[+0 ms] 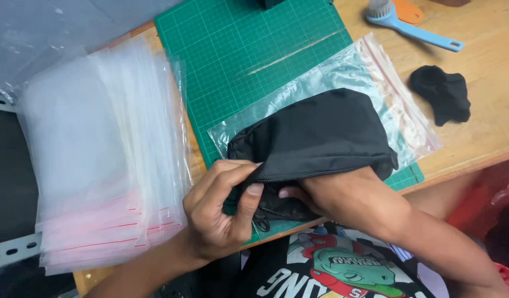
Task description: The person uses a light blue brush to clean the exterior of a black drawstring bag on a green cutting mat. They then place the bag into a clear plastic bag and attach a metal chain with a decorative charm to the bag's drawstring.
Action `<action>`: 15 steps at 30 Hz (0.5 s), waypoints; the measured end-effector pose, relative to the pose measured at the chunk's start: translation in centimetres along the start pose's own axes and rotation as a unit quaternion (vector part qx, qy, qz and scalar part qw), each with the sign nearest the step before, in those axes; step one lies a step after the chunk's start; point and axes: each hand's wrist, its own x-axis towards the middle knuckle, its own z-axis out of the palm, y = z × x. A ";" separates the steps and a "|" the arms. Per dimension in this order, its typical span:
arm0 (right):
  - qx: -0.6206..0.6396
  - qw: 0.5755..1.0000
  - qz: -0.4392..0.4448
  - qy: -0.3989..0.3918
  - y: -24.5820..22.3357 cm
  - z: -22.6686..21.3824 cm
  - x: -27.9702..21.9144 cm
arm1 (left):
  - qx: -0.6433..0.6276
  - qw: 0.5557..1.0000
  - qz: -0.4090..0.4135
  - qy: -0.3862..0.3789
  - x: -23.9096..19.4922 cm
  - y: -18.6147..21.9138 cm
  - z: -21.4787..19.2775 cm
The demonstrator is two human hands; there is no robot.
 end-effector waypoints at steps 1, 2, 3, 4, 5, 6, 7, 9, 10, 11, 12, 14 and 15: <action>0.032 0.999 0.009 -0.005 -0.1 0.0 0.0 | 0.003 1.000 -0.007 0.003 0.0 0.0 0.0; 0.064 0.998 0.018 -0.012 -0.1 0.0 0.0 | 0.006 1.000 -0.017 0.006 0.0 0.0 -0.1; 0.064 0.998 0.016 -0.012 -0.4 -0.7 0.5 | 0.008 1.000 -0.017 0.008 0.1 -0.1 -0.2; -0.033 0.997 -0.003 -0.063 -0.8 -1.4 0.8 | 0.012 1.000 -0.013 0.004 0.1 -0.1 -0.2; -0.130 0.985 -0.022 -0.112 -1.1 -2.0 1.2 | 0.016 1.000 -0.008 0.001 0.1 -0.1 -0.3; -0.130 0.985 -0.023 -0.114 -1.2 -2.5 1.0 | 0.015 1.000 -0.010 0.002 0.2 -0.2 -0.3; -0.050 0.993 -0.026 -0.103 -1.3 -3.1 0.9 | 0.018 1.000 -0.009 0.006 0.3 -0.3 -0.4; 0.030 0.995 -0.029 -0.094 -1.5 -4.2 0.1 | 0.019 1.000 -0.011 0.011 0.3 -0.3 -0.5; 0.072 0.993 -0.039 -0.085 -1.4 -4.8 -0.5 | 0.020 1.000 -0.015 0.016 0.3 -0.3 -0.5; 0.114 0.989 -0.050 -0.075 -1.4 -5.4 -1.0 | 0.022 0.999 -0.020 0.020 0.4 -0.3 -0.6; 0.115 0.989 -0.053 -0.077 -1.1 -6.1 -1.9 | 0.022 0.999 -0.022 0.022 0.4 -0.3 -0.6; 0.261 0.964 -0.029 -0.052 -0.4 -7.4 -3.6 | 0.018 0.999 -0.027 0.019 0.4 -0.2 -0.7; 0.260 0.964 -0.033 -0.053 -0.5 -8.3 -4.5 | 0.021 0.999 -0.028 0.023 0.5 -0.1 -0.7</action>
